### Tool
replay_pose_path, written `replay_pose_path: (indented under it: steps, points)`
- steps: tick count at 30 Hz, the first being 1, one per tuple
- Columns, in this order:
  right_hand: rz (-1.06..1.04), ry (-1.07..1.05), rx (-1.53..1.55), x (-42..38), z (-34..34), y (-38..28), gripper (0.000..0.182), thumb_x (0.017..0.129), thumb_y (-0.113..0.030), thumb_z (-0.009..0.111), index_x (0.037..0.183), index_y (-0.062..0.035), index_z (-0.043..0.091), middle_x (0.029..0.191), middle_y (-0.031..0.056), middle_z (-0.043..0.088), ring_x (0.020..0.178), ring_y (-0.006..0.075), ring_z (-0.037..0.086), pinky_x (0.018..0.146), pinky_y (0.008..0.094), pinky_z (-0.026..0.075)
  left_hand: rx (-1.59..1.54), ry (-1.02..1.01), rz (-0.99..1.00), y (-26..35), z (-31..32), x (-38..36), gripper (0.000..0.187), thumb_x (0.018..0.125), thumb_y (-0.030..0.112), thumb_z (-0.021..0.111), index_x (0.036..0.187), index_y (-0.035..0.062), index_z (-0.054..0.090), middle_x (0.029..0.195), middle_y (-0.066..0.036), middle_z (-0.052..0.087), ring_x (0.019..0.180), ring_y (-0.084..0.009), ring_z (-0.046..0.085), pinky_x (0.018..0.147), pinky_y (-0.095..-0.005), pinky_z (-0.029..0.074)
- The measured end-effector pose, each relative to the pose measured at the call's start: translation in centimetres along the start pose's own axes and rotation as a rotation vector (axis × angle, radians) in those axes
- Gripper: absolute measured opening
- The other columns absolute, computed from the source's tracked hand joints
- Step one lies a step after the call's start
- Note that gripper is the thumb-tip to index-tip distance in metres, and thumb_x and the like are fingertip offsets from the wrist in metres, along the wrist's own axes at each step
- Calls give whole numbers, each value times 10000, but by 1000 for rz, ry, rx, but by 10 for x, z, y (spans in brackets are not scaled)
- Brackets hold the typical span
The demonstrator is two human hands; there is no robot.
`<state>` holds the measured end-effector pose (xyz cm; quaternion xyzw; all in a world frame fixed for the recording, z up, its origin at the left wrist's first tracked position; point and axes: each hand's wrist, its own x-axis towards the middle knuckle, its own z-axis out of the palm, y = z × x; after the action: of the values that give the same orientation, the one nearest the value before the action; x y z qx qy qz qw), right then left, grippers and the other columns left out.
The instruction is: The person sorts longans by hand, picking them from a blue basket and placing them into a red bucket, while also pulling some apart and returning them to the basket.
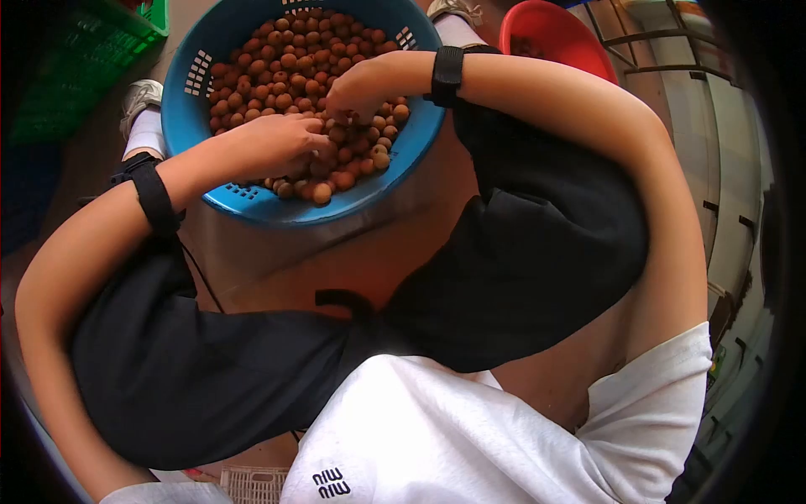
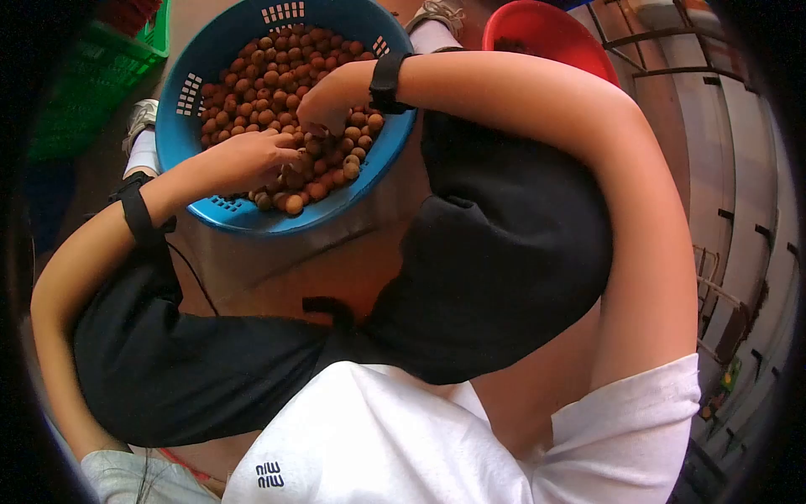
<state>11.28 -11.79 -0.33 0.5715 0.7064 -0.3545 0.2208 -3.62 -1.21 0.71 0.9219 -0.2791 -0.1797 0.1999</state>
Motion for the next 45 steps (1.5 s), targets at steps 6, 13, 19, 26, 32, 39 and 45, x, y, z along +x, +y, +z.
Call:
replay_pose_path:
  steps: [6, 13, 19, 26, 32, 39, 45]
  points:
    - [-91, 91, 15, 0, 9, -1, 276, 637, -146, 663, 904, -95, 614, 828, 66, 595, 762, 226, 583, 613, 362, 473, -50, -35, -57, -5, -8, -9, 77, 757, 77, 520, 803, 82, 581, 776, -77, 533, 766, -252, 539, 675, -366, 426]
    - [-91, 157, -99, 2, 9, -6, 242, 614, -190, 672, 833, -95, 634, 775, 66, 606, 720, 240, 593, 583, 370, 469, -15, -88, -82, -5, -13, -11, 64, 743, 74, 536, 781, 78, 586, 729, -73, 572, 701, -247, 563, 632, -356, 441]
    - [-135, 160, -150, 1, 9, -6, 230, 609, -198, 674, 804, -84, 633, 735, 68, 608, 693, 239, 597, 576, 363, 469, -22, -49, -59, -6, -16, -13, 58, 743, 87, 533, 762, 76, 587, 728, -73, 576, 707, -241, 571, 622, -351, 445]
    - [-69, 181, -107, -11, -3, -6, 203, 634, -213, 673, 788, -88, 631, 715, 66, 609, 668, 231, 600, 566, 341, 470, 11, -96, -157, -7, -20, -10, 65, 735, 80, 538, 782, 76, 582, 736, -71, 572, 713, -243, 570, 617, -354, 445]
    - [-31, 394, 157, -16, -17, 14, 204, 682, -240, 670, 820, -92, 641, 651, 30, 579, 572, 146, 547, 511, 276, 428, -198, 299, -210, -29, -16, -9, 113, 755, 97, 581, 863, 68, 565, 793, -77, 562, 709, -199, 555, 616, -319, 449]
    - [-159, 579, 542, -10, -16, 25, 293, 786, -322, 600, 892, -51, 640, 693, 2, 590, 558, 70, 491, 489, 212, 380, -423, 372, -345, -39, -24, -9, 298, 734, 220, 654, 903, -18, 589, 853, -136, 617, 811, -212, 597, 718, -300, 467]
    - [-35, 478, 663, -13, -22, 12, 318, 798, -342, 587, 904, -47, 635, 732, 14, 604, 619, 75, 511, 548, 204, 396, -496, 286, -408, -35, -31, -9, 300, 746, 241, 647, 909, -6, 604, 802, -101, 617, 741, -171, 592, 674, -278, 469]
